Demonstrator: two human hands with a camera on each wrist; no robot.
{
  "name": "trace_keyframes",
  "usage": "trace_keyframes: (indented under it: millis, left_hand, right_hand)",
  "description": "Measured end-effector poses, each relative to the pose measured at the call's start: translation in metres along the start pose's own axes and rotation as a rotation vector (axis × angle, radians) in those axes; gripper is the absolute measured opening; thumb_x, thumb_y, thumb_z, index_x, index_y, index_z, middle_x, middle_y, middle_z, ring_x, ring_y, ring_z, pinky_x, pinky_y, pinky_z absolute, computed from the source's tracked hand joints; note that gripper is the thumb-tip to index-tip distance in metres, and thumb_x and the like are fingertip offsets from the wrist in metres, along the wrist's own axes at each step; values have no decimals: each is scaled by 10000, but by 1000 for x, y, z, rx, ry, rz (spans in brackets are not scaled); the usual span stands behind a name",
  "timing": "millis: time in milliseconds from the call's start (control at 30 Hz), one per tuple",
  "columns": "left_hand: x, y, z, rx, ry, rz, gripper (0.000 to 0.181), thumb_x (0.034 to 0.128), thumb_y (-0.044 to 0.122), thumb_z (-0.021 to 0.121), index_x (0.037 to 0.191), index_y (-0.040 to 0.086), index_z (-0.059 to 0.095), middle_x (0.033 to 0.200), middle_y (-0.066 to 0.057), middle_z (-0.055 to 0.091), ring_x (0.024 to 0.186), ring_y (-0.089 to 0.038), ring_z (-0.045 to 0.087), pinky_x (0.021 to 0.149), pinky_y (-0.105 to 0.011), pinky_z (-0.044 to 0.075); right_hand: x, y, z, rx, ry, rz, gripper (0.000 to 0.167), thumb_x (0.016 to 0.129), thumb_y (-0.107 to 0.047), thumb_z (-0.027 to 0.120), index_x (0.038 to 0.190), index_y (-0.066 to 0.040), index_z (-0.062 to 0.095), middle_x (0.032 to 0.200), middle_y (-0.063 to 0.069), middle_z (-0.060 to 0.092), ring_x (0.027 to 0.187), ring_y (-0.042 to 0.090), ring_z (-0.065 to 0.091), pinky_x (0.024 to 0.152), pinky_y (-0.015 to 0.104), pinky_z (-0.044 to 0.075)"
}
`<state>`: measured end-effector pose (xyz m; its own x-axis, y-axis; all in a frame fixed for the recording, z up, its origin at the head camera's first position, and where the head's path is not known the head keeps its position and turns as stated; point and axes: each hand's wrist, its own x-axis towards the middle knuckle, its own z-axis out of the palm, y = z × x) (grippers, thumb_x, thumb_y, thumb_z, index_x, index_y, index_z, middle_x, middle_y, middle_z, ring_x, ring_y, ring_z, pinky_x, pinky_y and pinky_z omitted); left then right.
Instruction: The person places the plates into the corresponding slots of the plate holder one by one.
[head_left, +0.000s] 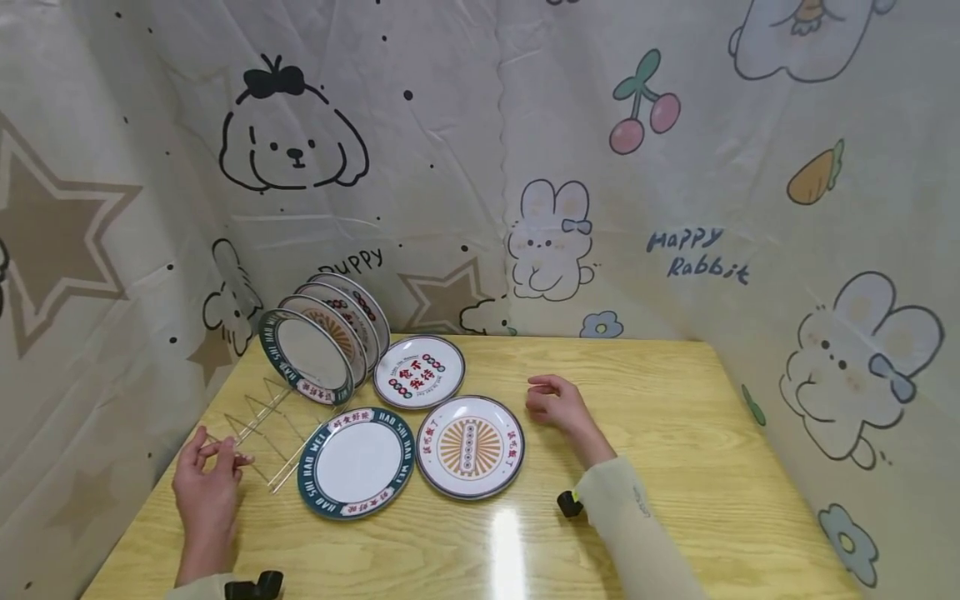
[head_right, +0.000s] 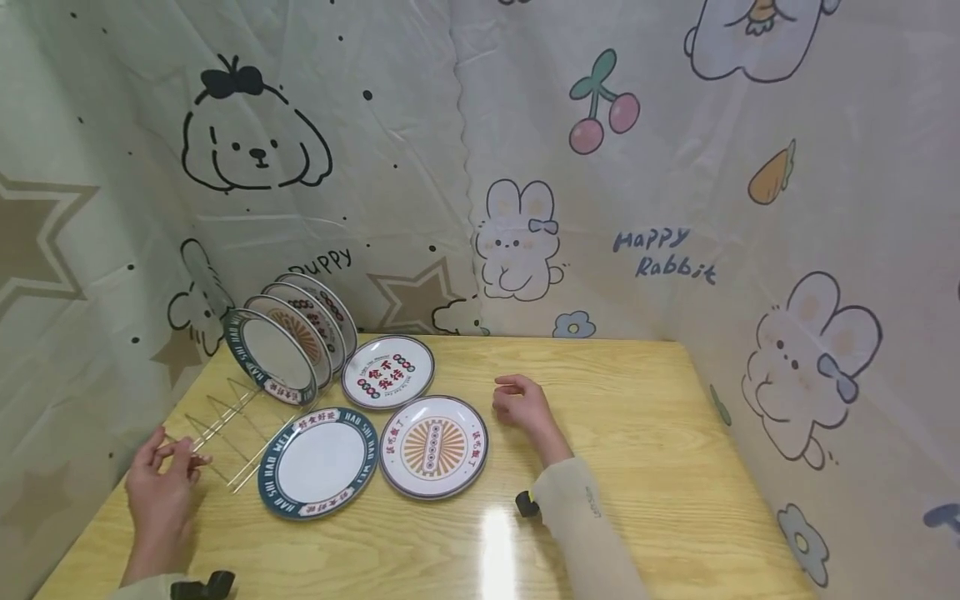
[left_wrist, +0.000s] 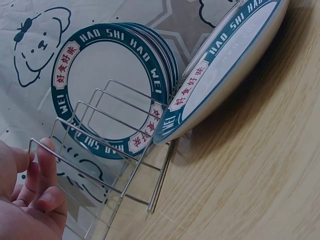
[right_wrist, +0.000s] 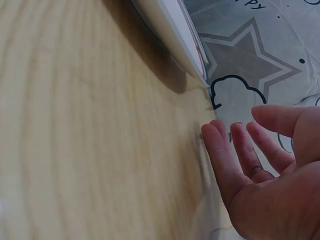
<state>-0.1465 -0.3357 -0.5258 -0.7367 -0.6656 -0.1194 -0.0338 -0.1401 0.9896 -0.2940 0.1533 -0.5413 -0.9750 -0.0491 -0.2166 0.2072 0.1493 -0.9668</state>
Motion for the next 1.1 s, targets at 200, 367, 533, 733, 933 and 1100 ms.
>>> trace_keyframes:
  millis: [200,367,533,733,933,1100]
  left_hand:
    - [2,-2,-1,-12,0,3,647,1048,223,614,1623,162,322,1049,61,540,649,22,656,595,-125,477]
    - [2,-2,-2,-8,0,-1,651,1049,227,613,1627,174,319,1049,58,532,653,26,656,607,-127,492]
    - [1,-2,-1,-4,2,3,648,1051,229,611,1628,176,319,1051,58,528,651,33,655,608,-124,489]
    - [1,-3,0,12,1,10,643,1054,237,605,1627,169,320,1046,61,537,650,41,654,608,-118,488]
    - [2,-2,-1,14,-2,-7,653,1056,238,601,1635,180,304,1051,64,534,657,34,653,620,-122,500]
    - [2,-1,-1,6,-6,-2,653,1052,235,609,1630,169,312,1047,62,540,655,27,657,611,-127,494]
  right_hand:
    - [-4,9,3,34,-48,24,397,1028,-34,615,1418,21,565,1331,240,599,1001,243,703,834,373,621]
    - [-4,12,6,19,-98,37,431,1044,-83,613,1462,-10,541,1404,248,586,1062,279,701,808,390,629]
    - [-7,12,12,-22,-139,51,434,1041,-91,620,1465,-32,550,1405,227,608,1048,259,698,790,387,629]
    - [-7,12,19,-71,-150,38,391,1018,-70,645,1405,-29,605,1334,204,660,980,225,695,750,376,625]
    - [-6,12,22,-113,-165,24,342,985,1,659,1327,-11,659,1266,191,692,957,212,702,691,371,625]
    - [-6,12,23,-131,-158,23,354,944,56,683,1292,-13,684,1186,160,710,924,200,696,680,348,621]
